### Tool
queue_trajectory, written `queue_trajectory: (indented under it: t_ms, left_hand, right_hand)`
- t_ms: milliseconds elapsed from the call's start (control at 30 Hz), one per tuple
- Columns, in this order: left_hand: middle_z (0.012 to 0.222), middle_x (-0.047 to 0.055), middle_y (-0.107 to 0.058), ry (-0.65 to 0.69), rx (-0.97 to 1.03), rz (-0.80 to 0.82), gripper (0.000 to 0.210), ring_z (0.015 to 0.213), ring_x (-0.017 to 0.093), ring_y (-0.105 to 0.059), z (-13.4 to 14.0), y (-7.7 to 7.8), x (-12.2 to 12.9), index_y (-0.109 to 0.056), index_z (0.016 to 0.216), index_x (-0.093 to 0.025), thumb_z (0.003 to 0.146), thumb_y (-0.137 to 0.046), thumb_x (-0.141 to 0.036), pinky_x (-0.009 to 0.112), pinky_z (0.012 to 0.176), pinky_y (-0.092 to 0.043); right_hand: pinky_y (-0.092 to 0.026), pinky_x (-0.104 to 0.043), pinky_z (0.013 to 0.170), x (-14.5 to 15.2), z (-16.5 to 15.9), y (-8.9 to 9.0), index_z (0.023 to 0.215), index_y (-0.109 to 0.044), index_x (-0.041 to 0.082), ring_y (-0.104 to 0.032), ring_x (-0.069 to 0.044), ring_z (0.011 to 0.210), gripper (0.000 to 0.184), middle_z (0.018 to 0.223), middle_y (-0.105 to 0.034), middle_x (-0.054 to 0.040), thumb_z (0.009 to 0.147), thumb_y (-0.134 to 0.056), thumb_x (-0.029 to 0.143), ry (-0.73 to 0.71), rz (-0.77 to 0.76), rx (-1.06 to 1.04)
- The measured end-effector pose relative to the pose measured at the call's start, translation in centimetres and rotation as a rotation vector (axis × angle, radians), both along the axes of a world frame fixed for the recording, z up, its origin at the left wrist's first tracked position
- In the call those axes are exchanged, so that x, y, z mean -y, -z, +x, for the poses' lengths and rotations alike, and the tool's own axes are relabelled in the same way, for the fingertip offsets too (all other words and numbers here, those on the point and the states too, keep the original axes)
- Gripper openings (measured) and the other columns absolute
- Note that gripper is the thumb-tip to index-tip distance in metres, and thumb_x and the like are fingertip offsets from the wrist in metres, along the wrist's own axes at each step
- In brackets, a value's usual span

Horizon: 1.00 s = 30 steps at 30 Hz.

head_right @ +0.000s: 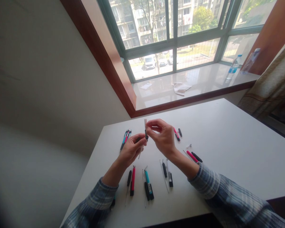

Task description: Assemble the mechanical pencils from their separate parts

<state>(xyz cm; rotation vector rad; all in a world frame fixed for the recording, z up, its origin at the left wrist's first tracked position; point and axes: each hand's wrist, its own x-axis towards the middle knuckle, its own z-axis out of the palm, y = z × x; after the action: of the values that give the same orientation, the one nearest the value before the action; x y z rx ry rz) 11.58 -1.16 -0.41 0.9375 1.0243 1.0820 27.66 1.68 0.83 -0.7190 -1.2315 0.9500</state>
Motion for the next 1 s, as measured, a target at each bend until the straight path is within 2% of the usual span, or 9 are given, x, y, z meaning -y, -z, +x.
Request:
queue_trajectory:
  t_ms: [233, 533, 700, 1000]
  left_hand:
    - [0.067, -0.001, -0.063, -0.011, -0.086, 0.001, 0.049, 0.045, 0.001, -0.031, 0.0, 0.0, 0.3, -0.072, 0.1, -0.011, 0.068, -0.092, -0.042, 0.02, 0.044, -0.015]
    - [0.068, 0.0, -0.064, 0.012, -0.114, 0.012, 0.053, 0.045, 0.002, -0.033, -0.1, -0.1, 0.3, -0.073, 0.103, -0.011, 0.068, -0.091, -0.046, 0.02, 0.044, -0.017]
    - [0.067, -0.001, -0.064, 0.016, -0.117, 0.013, 0.051, 0.045, 0.001, -0.031, -0.3, 0.1, 0.3, -0.073, 0.103, -0.011, 0.069, -0.091, -0.044, 0.02, 0.044, -0.016]
    - [0.068, -0.001, -0.065, -0.013, -0.117, 0.035, 0.046, 0.045, 0.002, -0.032, -0.4, 0.1, 0.3, -0.073, 0.102, -0.012, 0.07, -0.091, -0.041, 0.02, 0.044, -0.018]
  right_hand:
    - [-0.064, -0.037, 0.086, -0.8, 1.2, -1.0, 0.105, -0.077, 0.021, -0.075, -0.021, 0.091, 0.021, 0.098, -0.079, -0.0064, 0.091, -0.072, 0.036, 0.116, 0.008, 0.025]
    - [-0.064, -0.042, 0.093, -1.0, 2.0, -1.1, 0.102, -0.08, 0.023, -0.075, -0.023, 0.097, 0.016, 0.101, -0.08, -0.0057, 0.092, -0.073, 0.034, 0.065, 0.104, 0.134]
    - [-0.065, -0.04, 0.09, -1.1, 2.5, -1.3, 0.103, -0.081, 0.025, -0.075, -0.023, 0.098, 0.015, 0.102, -0.079, -0.0055, 0.093, -0.073, 0.031, 0.003, 0.147, 0.215]
    - [-0.066, -0.039, 0.087, -1.1, 3.0, -1.3, 0.107, -0.081, 0.026, -0.074, -0.023, 0.101, 0.019, 0.107, -0.078, -0.0063, 0.092, -0.074, 0.035, -0.08, 0.144, 0.232]
